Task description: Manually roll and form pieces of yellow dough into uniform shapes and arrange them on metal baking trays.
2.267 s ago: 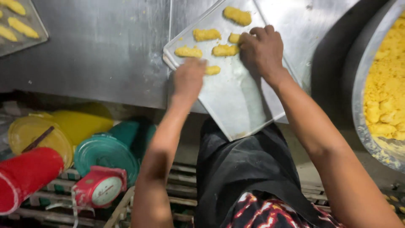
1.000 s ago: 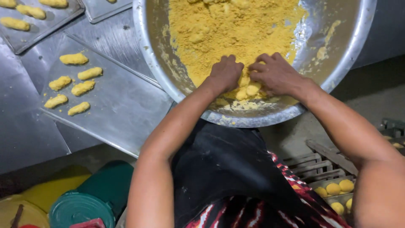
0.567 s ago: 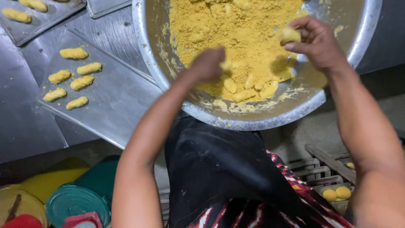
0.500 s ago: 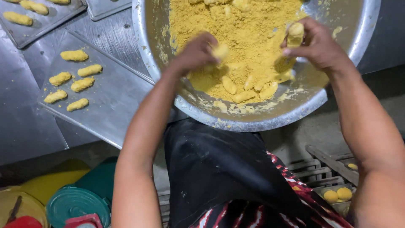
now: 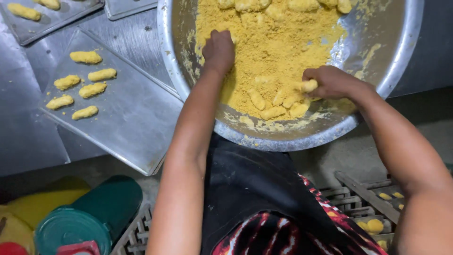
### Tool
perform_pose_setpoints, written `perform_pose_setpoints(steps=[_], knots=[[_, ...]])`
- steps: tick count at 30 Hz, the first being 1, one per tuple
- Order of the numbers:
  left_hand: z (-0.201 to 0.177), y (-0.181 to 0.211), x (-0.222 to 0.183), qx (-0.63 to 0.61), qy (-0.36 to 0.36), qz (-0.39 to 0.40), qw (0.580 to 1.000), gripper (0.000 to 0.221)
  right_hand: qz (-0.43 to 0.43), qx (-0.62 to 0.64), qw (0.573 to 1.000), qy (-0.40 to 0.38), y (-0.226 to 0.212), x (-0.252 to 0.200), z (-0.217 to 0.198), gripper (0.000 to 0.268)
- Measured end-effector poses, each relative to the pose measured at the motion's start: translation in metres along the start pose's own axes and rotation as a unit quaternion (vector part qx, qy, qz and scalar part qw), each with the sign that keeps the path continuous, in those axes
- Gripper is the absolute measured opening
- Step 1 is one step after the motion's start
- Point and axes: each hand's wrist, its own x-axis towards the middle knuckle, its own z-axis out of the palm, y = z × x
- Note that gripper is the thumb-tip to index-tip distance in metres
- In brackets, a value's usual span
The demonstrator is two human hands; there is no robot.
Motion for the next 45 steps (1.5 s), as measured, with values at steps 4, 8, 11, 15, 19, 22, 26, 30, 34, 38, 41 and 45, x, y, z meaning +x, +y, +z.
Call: perform_pose_setpoints(steps=[4,8,11,15,19,22,26,30,34,38,41,45], knots=[[-0.024,0.021,-0.031,0.068,0.005,0.059,0.996,0.038,0.051,0.348,0.936,-0.002,-0.009,-0.025,-0.021,0.038],[-0.03,0.02,-0.021,0.035,-0.064,0.142,0.987,0.041,0.007,0.433,0.898,0.071,-0.031,-0.023,-0.029,0.046],[-0.034,0.013,-0.017,-0.122,-0.16,0.04,0.979,0.031,0.071,0.21,0.975,0.03,-0.048,-0.015,-0.008,0.041],[-0.057,0.01,-0.025,-0.383,-0.198,-0.032,0.902,0.037,-0.088,-0.09,0.983,0.132,-0.051,-0.004,0.022,0.045],[-0.057,0.012,-0.033,-0.322,-0.278,-0.148,0.893,0.049,0.138,0.125,0.978,0.098,-0.025,0.02,0.01,0.041],[-0.051,0.003,-0.024,-0.173,-0.226,-0.119,0.951,0.054,0.173,0.201,0.95,0.165,-0.002,0.027,0.0,0.054],[-0.052,-0.004,-0.014,-0.187,-0.206,-0.108,0.954,0.067,0.118,0.178,0.957,0.199,0.017,0.027,0.006,0.07],[-0.085,0.004,-0.021,-0.378,-0.116,-0.233,0.889,0.045,0.096,0.192,0.957,0.196,0.012,0.032,0.009,0.064],[-0.064,-0.003,-0.024,-0.356,-0.125,-0.226,0.898,0.027,0.098,0.133,0.968,0.191,-0.007,0.026,-0.007,0.057],[-0.033,0.003,-0.034,-0.068,-0.188,0.0,0.98,0.017,0.071,0.064,0.976,0.197,-0.012,0.033,-0.011,0.051],[-0.031,0.011,-0.032,-0.046,-0.118,0.047,0.991,0.023,0.066,0.062,0.977,0.192,-0.01,0.037,-0.01,0.051],[-0.034,0.009,-0.029,-0.083,-0.064,0.079,0.991,0.018,0.068,0.067,0.977,0.189,-0.021,0.027,-0.016,0.05]])
